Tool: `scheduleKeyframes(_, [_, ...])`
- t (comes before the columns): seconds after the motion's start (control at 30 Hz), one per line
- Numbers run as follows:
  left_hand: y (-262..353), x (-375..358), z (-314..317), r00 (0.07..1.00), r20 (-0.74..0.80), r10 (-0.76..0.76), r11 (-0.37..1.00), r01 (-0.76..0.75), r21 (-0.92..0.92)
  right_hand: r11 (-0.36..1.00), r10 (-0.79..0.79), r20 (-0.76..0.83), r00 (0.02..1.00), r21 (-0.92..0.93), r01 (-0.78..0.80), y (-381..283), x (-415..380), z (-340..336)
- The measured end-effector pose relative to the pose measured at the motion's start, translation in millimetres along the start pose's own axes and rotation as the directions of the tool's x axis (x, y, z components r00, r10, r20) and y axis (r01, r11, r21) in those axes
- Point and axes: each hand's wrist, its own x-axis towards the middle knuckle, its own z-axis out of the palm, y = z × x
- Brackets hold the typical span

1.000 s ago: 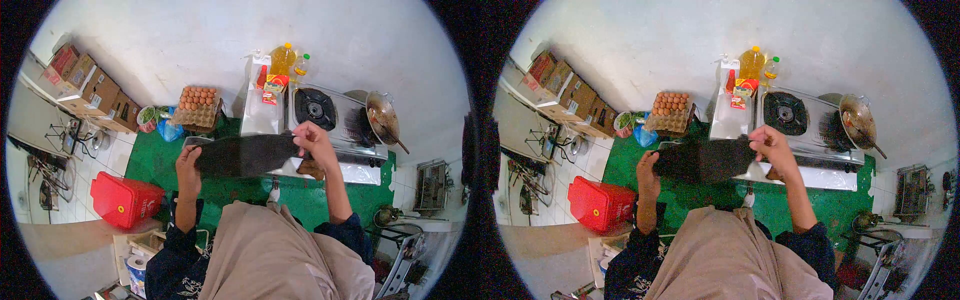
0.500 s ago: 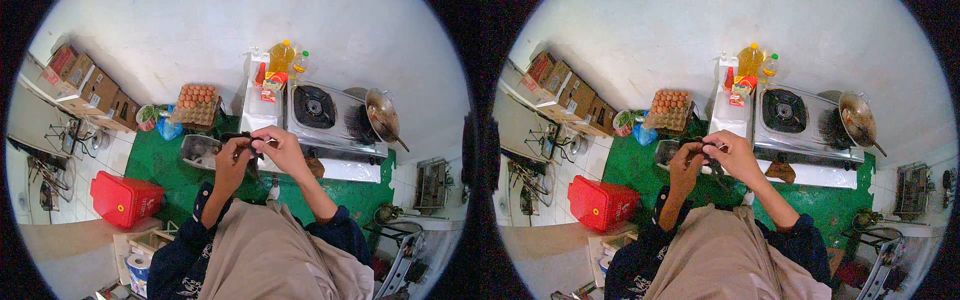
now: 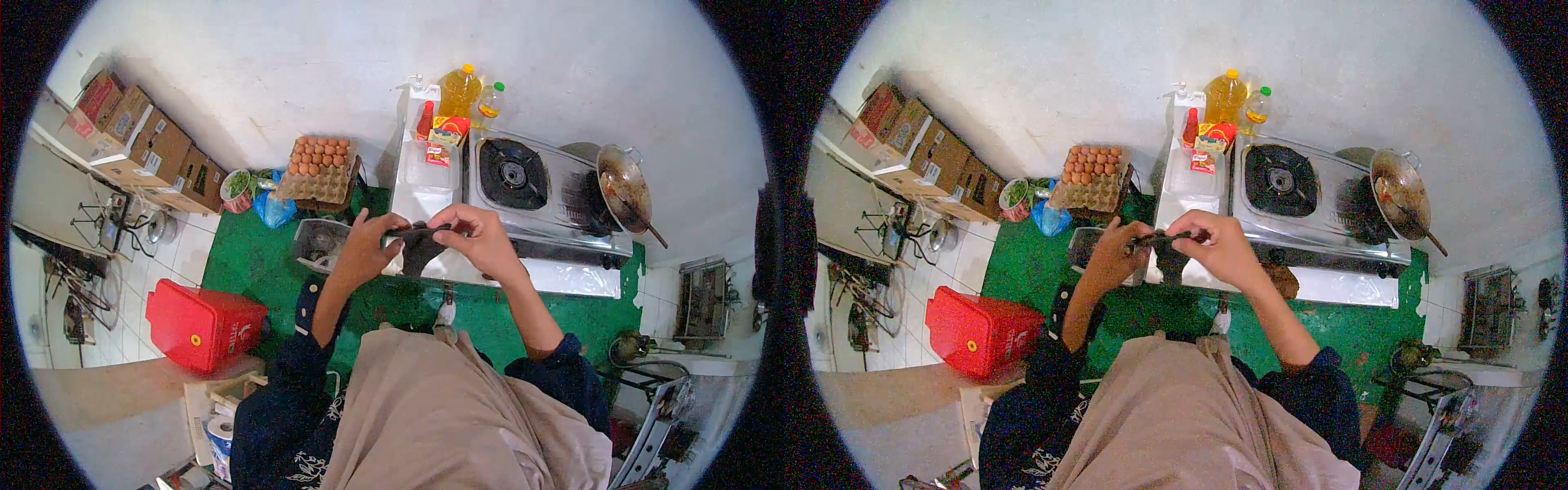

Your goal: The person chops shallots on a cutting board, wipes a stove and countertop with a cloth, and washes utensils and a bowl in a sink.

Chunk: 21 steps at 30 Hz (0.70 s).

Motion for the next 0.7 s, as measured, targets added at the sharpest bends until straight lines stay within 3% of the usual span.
scheduleKeyframes(0.03, [-4.7,2.9,-4.5,0.997,0.069,-0.031,0.999,0.031,-0.013,1.0,0.002,-0.02,1.0,-0.021,-0.003,1.7,0.4,-5.3])
scheduleKeyframes(0.17, [-2.5,10.9,-19.8,0.998,-0.053,0.028,0.998,-0.031,-0.062,0.993,0.03,-0.083,0.996,-0.112,-0.04,23.4,1.5,-26.7])
scheduleKeyframes(0.23, [-3.4,20.9,-19.9,0.999,0.018,-0.03,0.999,0.03,-0.031,0.975,0.054,-0.124,0.991,-0.208,-0.079,42.0,6.4,-34.4])
scheduleKeyframes(0.3, [-5.5,30.9,-12.0,0.993,0.054,-0.107,0.991,0.111,-0.076,0.933,-0.029,-0.133,0.991,-0.358,-0.021,62.2,14.8,-42.3])
scheduleKeyframes(0.33, [-10.3,36.5,-6.1,0.997,0.034,-0.067,0.997,0.069,-0.042,0.902,-0.071,-0.135,0.988,-0.431,0.006,70.8,18.8,-45.4])
scheduleKeyframes(0.4, [-13.2,47.9,0.4,1.0,-0.004,0.019,0.999,-0.019,0.029,0.898,-0.089,-0.179,0.98,-0.44,0.001,76.8,21.5,-48.6])
scheduleKeyframes(0.6, [-4.2,41.9,4.5,0.995,-0.062,0.074,0.995,-0.069,0.077,0.916,-0.058,-0.196,0.979,-0.401,-0.026,60.8,1.6,-47.3])
scheduleKeyframes(0.7, [-21.4,18.3,28.5,1.0,0.022,0.021,0.994,-0.023,0.11,0.924,-0.003,-0.135,0.991,-0.379,-0.049,88.6,-21.5,-30.4])
